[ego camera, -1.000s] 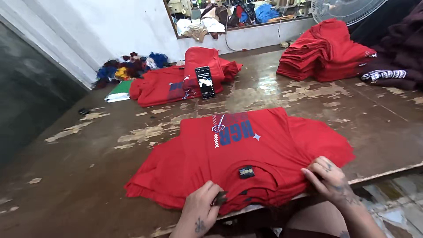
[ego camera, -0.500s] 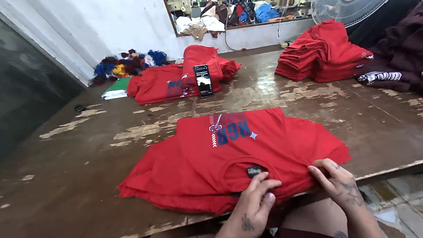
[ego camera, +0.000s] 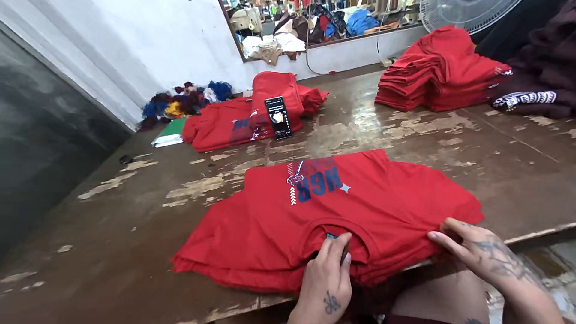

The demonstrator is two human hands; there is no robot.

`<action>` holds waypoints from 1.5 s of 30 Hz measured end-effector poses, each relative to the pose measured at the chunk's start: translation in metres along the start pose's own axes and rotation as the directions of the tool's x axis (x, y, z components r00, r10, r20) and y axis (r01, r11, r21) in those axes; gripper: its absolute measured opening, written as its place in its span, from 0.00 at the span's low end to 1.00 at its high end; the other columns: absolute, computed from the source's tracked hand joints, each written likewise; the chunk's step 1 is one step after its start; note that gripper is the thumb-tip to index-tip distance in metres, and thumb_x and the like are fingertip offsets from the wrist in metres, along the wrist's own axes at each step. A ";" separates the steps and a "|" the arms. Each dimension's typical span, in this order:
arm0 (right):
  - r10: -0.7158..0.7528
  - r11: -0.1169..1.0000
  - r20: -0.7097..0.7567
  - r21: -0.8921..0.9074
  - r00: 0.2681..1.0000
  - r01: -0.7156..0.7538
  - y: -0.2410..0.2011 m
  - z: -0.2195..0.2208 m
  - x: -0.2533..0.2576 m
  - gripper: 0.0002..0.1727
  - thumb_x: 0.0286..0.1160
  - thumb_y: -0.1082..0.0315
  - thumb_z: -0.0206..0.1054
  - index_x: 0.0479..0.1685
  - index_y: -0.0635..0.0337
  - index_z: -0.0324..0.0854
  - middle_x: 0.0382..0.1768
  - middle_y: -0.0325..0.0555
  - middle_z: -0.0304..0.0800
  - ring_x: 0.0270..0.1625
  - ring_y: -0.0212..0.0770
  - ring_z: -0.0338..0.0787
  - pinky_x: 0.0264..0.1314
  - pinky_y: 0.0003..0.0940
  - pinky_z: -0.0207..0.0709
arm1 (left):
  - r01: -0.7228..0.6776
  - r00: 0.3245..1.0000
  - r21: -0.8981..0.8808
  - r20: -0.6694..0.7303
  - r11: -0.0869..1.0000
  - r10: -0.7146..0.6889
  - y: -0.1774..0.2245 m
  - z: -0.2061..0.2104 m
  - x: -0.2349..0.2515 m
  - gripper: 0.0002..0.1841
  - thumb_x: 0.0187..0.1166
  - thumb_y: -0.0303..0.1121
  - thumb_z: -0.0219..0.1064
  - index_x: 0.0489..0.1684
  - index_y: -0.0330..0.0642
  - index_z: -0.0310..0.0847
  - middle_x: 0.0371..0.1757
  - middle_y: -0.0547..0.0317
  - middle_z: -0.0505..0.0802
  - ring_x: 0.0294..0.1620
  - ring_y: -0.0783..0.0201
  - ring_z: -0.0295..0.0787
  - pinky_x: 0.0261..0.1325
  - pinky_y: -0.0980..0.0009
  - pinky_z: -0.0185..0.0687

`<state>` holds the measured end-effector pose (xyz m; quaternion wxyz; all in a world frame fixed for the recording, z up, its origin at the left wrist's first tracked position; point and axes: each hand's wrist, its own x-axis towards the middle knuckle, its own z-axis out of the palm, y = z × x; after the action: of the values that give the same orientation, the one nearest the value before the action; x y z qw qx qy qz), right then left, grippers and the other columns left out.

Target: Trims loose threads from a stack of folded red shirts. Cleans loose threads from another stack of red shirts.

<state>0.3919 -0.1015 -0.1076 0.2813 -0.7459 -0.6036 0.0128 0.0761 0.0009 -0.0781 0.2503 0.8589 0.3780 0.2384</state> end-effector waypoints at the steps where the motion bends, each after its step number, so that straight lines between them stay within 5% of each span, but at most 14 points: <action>1: -0.035 0.999 -0.053 -0.019 0.998 0.034 -0.006 -0.004 0.002 0.26 0.76 0.45 0.64 0.33 0.64 0.86 0.28 0.55 0.88 0.32 0.55 0.91 0.35 0.59 0.83 | 0.023 0.999 -0.047 0.035 0.999 -0.021 0.006 0.000 0.004 0.22 0.86 0.33 0.52 0.78 0.44 0.78 0.63 0.52 0.90 0.46 0.61 0.93 0.44 0.57 0.90; 4: -0.196 0.981 -0.271 -0.036 0.943 0.193 -0.028 -0.002 0.020 0.26 0.79 0.45 0.59 0.32 0.61 0.86 0.30 0.51 0.87 0.33 0.48 0.90 0.33 0.45 0.84 | 0.150 0.949 -0.506 0.314 0.849 0.019 0.018 0.017 0.006 0.24 0.89 0.30 0.48 0.84 0.45 0.69 0.68 0.58 0.87 0.29 0.69 0.88 0.31 0.68 0.88; 6: -0.260 0.961 -0.306 0.009 0.916 0.276 -0.030 0.005 0.032 0.24 0.81 0.48 0.60 0.40 0.62 0.89 0.43 0.56 0.91 0.48 0.53 0.92 0.49 0.47 0.86 | 0.197 0.948 -0.689 0.315 0.698 0.043 0.018 0.032 0.004 0.25 0.87 0.29 0.47 0.83 0.45 0.67 0.59 0.58 0.88 0.23 0.71 0.85 0.24 0.70 0.87; 8: -0.275 0.956 -0.283 0.019 0.919 0.292 -0.011 0.020 0.035 0.25 0.83 0.48 0.58 0.52 0.60 0.90 0.56 0.59 0.91 0.62 0.57 0.90 0.66 0.52 0.82 | 0.207 0.950 -0.667 0.311 0.716 0.016 0.016 0.035 0.001 0.25 0.88 0.29 0.47 0.85 0.46 0.65 0.63 0.58 0.87 0.24 0.71 0.85 0.26 0.70 0.87; 12: 0.012 0.997 -0.107 -0.080 0.994 -0.020 0.063 0.031 0.013 0.39 0.81 0.30 0.43 0.74 0.42 0.85 0.80 0.55 0.79 0.85 0.67 0.71 0.81 0.83 0.46 | 0.178 0.919 -0.683 0.373 0.709 0.129 0.010 0.033 -0.007 0.24 0.90 0.32 0.50 0.84 0.43 0.68 0.60 0.57 0.89 0.23 0.75 0.82 0.29 0.73 0.84; 15: 0.252 0.963 -0.058 -0.087 0.966 -0.256 0.080 0.010 0.003 0.36 0.79 0.31 0.52 0.81 0.37 0.79 0.87 0.63 0.65 0.89 0.77 0.57 0.79 0.89 0.37 | 0.108 0.934 -0.693 0.316 0.713 0.165 0.009 0.035 -0.009 0.27 0.90 0.35 0.49 0.90 0.43 0.60 0.69 0.56 0.86 0.26 0.76 0.83 0.29 0.74 0.84; 19: 0.077 0.990 -0.319 -0.087 0.945 -0.110 0.032 0.002 -0.006 0.29 0.79 0.46 0.61 0.61 0.62 0.89 0.74 0.74 0.78 0.79 0.78 0.72 0.79 0.77 0.58 | 0.105 0.976 -0.862 0.185 0.495 0.116 0.017 0.034 -0.001 0.28 0.91 0.38 0.48 0.90 0.42 0.52 0.64 0.67 0.88 0.25 0.76 0.87 0.23 0.75 0.87; 22: -0.114 0.977 -0.422 0.116 0.899 0.179 -0.039 0.014 -0.009 0.21 0.83 0.53 0.64 0.60 0.59 0.90 0.54 0.54 0.94 0.61 0.51 0.91 0.69 0.49 0.80 | 0.090 0.984 -0.945 0.133 0.313 0.117 0.011 0.028 0.009 0.30 0.92 0.42 0.52 0.92 0.53 0.48 0.61 0.66 0.93 0.25 0.74 0.90 0.23 0.76 0.88; 25: -0.256 0.864 -0.383 0.322 0.887 0.388 -0.078 0.032 -0.011 0.17 0.85 0.61 0.63 0.63 0.59 0.86 0.43 0.47 0.95 0.48 0.39 0.93 0.59 0.35 0.86 | 0.097 0.979 -0.967 0.136 0.237 0.153 0.008 0.026 0.008 0.31 0.92 0.41 0.52 0.93 0.56 0.44 0.62 0.62 0.94 0.25 0.73 0.91 0.24 0.77 0.88; 29: -0.319 0.789 -0.382 0.401 0.868 0.466 -0.090 0.040 -0.009 0.16 0.82 0.63 0.64 0.62 0.61 0.85 0.46 0.48 0.94 0.50 0.38 0.92 0.60 0.32 0.85 | 0.146 0.973 -0.974 0.173 0.174 0.154 0.008 0.031 -0.003 0.32 0.92 0.45 0.53 0.95 0.64 0.44 0.69 0.62 0.90 0.24 0.73 0.91 0.25 0.76 0.90; 33: -0.297 0.825 -0.365 0.367 0.882 0.429 -0.087 0.052 -0.013 0.21 0.81 0.47 0.67 0.54 0.57 0.82 0.46 0.42 0.91 0.53 0.29 0.91 0.59 0.25 0.86 | 0.189 0.967 -0.929 0.233 0.318 0.107 0.013 0.037 -0.018 0.36 0.91 0.42 0.52 0.97 0.63 0.34 0.73 0.69 0.87 0.25 0.78 0.88 0.28 0.78 0.87; 36: -0.370 0.839 -0.393 0.249 0.842 0.484 -0.078 0.071 -0.016 0.14 0.83 0.55 0.67 0.50 0.57 0.87 0.46 0.43 0.93 0.56 0.31 0.92 0.63 0.23 0.84 | 0.197 0.950 -0.867 0.284 0.458 0.128 0.016 0.040 -0.024 0.37 0.92 0.39 0.51 0.97 0.53 0.31 0.75 0.64 0.83 0.26 0.78 0.86 0.28 0.76 0.86; 42: -0.481 0.861 -0.230 0.058 0.846 0.505 -0.073 0.045 -0.016 0.11 0.78 0.66 0.60 0.35 0.56 0.90 0.33 0.43 0.91 0.41 0.38 0.93 0.48 0.28 0.88 | 0.182 0.885 -0.729 0.414 0.660 0.214 0.008 0.027 -0.018 0.34 0.92 0.36 0.49 0.97 0.49 0.40 0.85 0.59 0.76 0.27 0.76 0.87 0.29 0.72 0.87; 45: -0.482 0.863 -0.237 0.037 0.844 0.503 -0.070 0.040 -0.024 0.14 0.84 0.62 0.56 0.35 0.53 0.85 0.31 0.41 0.87 0.39 0.36 0.90 0.44 0.28 0.86 | -0.033 0.899 -0.568 0.343 0.822 0.273 0.010 0.011 -0.006 0.28 0.94 0.37 0.47 0.93 0.41 0.55 0.72 0.52 0.87 0.31 0.72 0.90 0.35 0.70 0.90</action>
<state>0.3084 -0.0991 -0.1188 0.3762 -0.5480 -0.7385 -0.1130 0.0842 -0.0125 -0.0822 0.5386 0.8092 0.1606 0.1709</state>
